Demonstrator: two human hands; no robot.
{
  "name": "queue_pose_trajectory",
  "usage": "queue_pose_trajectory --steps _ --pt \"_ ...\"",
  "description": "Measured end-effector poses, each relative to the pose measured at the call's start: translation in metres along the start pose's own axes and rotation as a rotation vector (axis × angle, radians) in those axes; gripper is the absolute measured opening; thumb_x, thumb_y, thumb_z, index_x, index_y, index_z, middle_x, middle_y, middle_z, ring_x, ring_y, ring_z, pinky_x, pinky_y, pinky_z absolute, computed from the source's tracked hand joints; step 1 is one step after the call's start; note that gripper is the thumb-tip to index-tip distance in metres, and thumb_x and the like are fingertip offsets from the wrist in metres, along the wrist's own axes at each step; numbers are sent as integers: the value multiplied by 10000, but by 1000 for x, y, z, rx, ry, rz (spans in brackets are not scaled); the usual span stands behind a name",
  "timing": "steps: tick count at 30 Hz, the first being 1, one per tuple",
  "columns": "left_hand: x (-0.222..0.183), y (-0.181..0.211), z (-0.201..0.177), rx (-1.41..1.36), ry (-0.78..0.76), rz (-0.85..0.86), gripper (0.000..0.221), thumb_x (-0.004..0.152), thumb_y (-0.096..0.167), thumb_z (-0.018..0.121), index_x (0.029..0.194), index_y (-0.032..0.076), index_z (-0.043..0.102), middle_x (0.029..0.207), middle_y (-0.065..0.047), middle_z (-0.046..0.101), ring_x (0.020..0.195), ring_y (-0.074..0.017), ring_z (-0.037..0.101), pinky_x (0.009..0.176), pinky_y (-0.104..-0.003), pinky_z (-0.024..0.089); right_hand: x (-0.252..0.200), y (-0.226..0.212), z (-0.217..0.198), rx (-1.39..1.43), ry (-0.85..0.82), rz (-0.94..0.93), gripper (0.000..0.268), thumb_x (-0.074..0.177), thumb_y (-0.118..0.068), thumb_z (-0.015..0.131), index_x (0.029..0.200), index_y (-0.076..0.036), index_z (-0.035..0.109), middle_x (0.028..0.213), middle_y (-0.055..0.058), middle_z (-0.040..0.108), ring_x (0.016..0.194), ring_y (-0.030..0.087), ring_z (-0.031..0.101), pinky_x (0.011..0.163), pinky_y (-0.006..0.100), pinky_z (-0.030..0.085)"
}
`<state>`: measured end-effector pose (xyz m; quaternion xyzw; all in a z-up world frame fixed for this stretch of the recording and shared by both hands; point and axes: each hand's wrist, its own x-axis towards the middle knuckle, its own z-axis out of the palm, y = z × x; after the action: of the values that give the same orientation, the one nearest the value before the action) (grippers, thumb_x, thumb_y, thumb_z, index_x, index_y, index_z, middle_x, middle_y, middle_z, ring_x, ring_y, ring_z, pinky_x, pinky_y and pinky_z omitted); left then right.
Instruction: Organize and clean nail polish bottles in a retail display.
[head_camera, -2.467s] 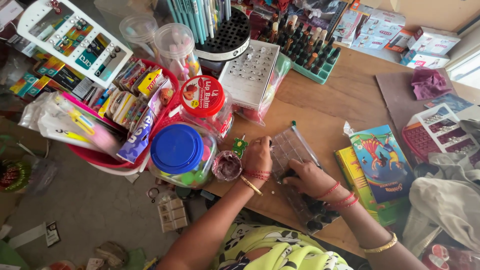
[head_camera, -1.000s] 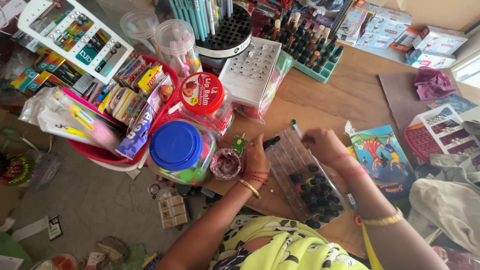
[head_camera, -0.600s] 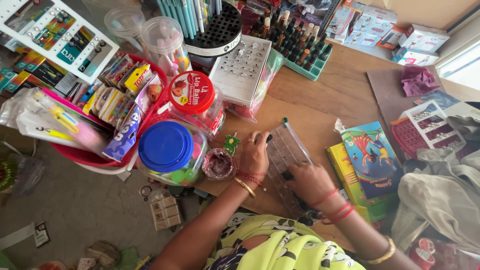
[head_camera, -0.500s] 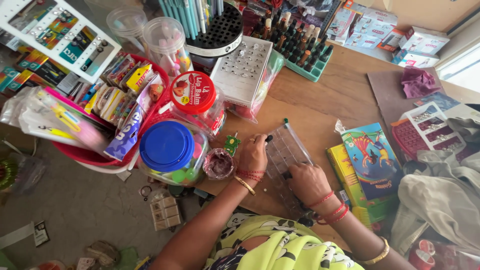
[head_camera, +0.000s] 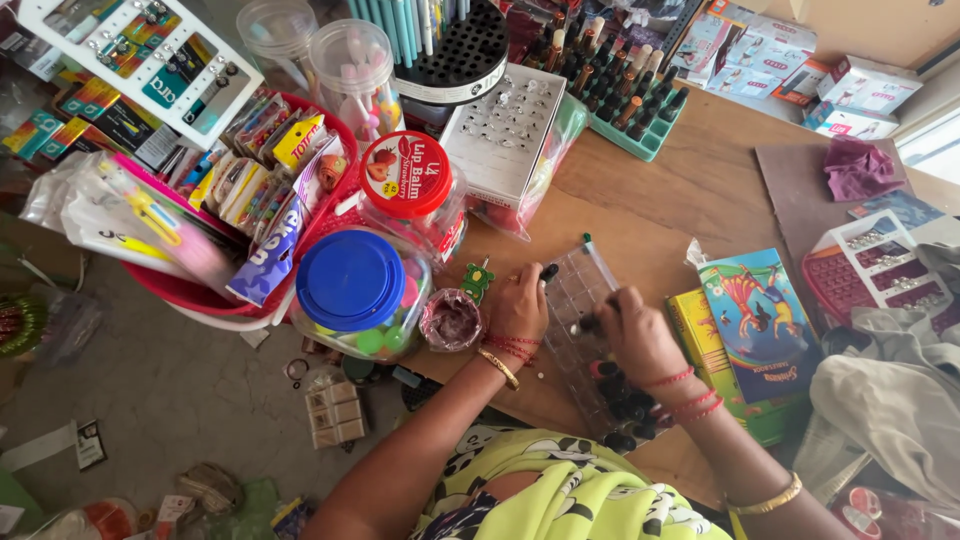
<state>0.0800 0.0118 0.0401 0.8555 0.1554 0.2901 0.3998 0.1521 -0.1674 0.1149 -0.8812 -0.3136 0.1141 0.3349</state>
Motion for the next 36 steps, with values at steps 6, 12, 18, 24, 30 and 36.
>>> queue_pose_trajectory --steps 6,12,18,24,30,36 --pt "-1 -3 2 32 -9 -15 322 841 -65 578 1154 7 557 996 -261 659 952 -468 635 813 -531 516 44 -18 -10 48 179 -171 174 863 -111 747 1006 -20 708 857 174 738 731 340 743 674 416 575" --pt "-1 -6 2 56 -1 4 339 812 -69 607 1140 -5 552 1009 -268 650 947 -467 637 805 -526 524 84 15 27 -127 117 -288 177 849 -85 747 1020 -45 717 931 166 723 871 373 696 780 454 554" --pt "-2 -10 6 113 -33 -55 301 842 -39 625 1136 -1 569 992 -252 654 935 -454 645 788 -520 529 103 18 36 -260 -30 -351 186 849 -53 707 1034 -41 696 955 169 691 892 384 677 779 464 551" --pt "-3 -12 8 125 -25 -43 275 849 -35 614 1118 11 581 1001 -238 660 933 -447 648 777 -514 542 115 14 30 -393 -181 -499 258 760 47 623 997 -35 682 929 159 671 922 368 671 813 456 551" --pt "-2 -12 6 126 -28 -40 280 851 -33 613 1124 16 571 989 -237 655 926 -449 648 769 -520 541 116 19 29 -429 -248 -557 302 731 71 587 1001 -39 667 976 150 677 965 368 670 837 448 553" --pt "-3 -9 4 132 -49 -70 269 876 -14 609 1138 30 563 968 -242 648 902 -454 643 731 -532 534 117 29 27 -282 -207 -547 353 731 13 639 1077 -41 685 999 162 692 965 374 669 847 448 546"
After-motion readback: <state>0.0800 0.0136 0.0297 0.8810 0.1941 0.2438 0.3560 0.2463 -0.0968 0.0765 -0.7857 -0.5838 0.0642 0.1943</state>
